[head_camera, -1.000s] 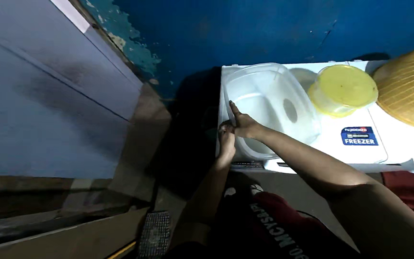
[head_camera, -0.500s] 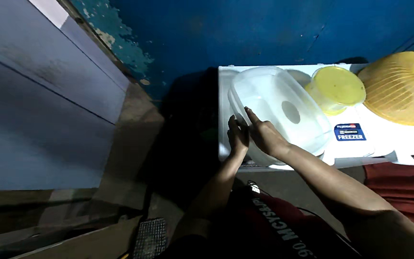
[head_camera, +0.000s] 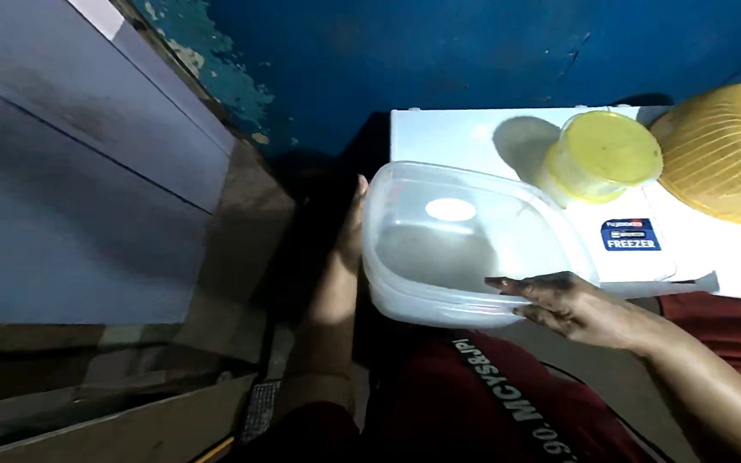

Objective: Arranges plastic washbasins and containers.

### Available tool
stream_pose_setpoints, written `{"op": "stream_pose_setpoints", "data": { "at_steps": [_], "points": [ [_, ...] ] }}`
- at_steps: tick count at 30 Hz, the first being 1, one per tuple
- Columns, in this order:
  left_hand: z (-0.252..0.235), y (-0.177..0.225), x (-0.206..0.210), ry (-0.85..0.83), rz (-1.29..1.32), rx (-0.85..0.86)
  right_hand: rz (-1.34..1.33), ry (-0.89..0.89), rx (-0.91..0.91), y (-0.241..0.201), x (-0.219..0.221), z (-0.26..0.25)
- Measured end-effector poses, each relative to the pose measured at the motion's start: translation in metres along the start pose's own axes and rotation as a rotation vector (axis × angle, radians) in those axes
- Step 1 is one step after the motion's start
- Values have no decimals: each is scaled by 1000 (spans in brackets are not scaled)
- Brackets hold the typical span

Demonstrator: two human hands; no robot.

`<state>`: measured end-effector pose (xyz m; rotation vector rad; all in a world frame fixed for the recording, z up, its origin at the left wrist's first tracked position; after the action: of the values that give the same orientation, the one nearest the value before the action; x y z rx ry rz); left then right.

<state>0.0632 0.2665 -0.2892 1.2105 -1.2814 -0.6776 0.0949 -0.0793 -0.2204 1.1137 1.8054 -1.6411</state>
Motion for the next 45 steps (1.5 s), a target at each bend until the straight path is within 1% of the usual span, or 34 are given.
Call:
{"op": "stream_pose_setpoints", "data": {
  "at_steps": [1, 3, 5, 7, 8, 9, 11, 12, 13, 15, 17, 19, 21, 24, 26, 28, 30, 32, 34, 36, 37, 39, 42, 43, 45],
  "points": [
    [4, -6, 2, 28, -19, 10, -97, -32, 43, 7, -1, 1],
    [16, -3, 17, 169, -108, 1, -314, -5, 108, 3, -2, -12],
    [27, -1, 37, 320, -239, -12, -471, 56, 252, -18, 5, -42],
    [39, 0, 57, 371, -344, -9, -532, 67, 407, -33, 21, -77],
    [43, 2, 68, 393, -369, -13, -493, 38, 448, -35, 31, -94],
    [47, -3, 74, 403, -366, -11, -383, -9, 472, -34, 41, -107],
    [54, -14, 78, 419, -324, -3, 2, -94, 463, -29, 57, -124],
    [55, -18, 76, 429, -312, 9, 143, -151, 477, -27, 64, -128],
    [56, -23, 72, 436, -292, 16, 193, -218, 506, -26, 69, -130],
    [56, -32, 64, 448, -238, -6, 181, -337, 541, -27, 76, -127],
    [63, -45, 60, 482, -221, -70, 188, -365, 500, -31, 79, -123],
    [74, -53, 62, 494, -232, -135, 199, -327, 432, -35, 77, -118],
    [76, -52, 67, 523, -297, -149, 203, -303, 399, -41, 72, -112],
    [69, -45, 67, 515, -505, -170, 241, -234, 338, -47, 66, -102],
    [70, -44, 65, 485, -666, -195, 294, -164, 253, -50, 62, -96],
    [79, -46, 64, 423, -734, -165, 350, -150, 168, -54, 56, -88],
    [90, -42, 61, 326, -673, -166, 379, -139, 53, -56, 48, -79],
    [82, -30, 56, 285, -601, -240, 388, -117, -66, -55, 37, -71],
    [55, -22, 39, 242, -587, -305, 366, -101, -170, -50, 31, -63],
    [17, -26, 16, 200, -564, -273, 340, -132, -230, -44, 33, -52],
    [-5, -32, 2, 200, -512, -242, 332, -161, -248, -40, 34, -46],
    [-39, -34, -19, 222, -387, -192, 321, -212, -253, -31, 34, -34],
    [-56, -20, -17, 301, -135, -208, 289, -216, -188, -15, 29, -15],
    [-60, -19, -15, 291, -87, -231, 289, -196, -164, -10, 28, -9],
    [-65, -23, -12, 236, -132, -265, 301, -142, -97, -8, 30, 4]
  ]
}}
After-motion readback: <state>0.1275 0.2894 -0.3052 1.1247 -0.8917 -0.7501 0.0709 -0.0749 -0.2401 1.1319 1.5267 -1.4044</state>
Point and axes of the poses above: each hand's wrist, its own z-axis away from the middle knuckle, its own x-axis out of the palm, y = z × x, the point moved 3 cm from there along -z, towards the middle knuckle, and after that the axes turned 1 degree about y, right-handed, at the moved point
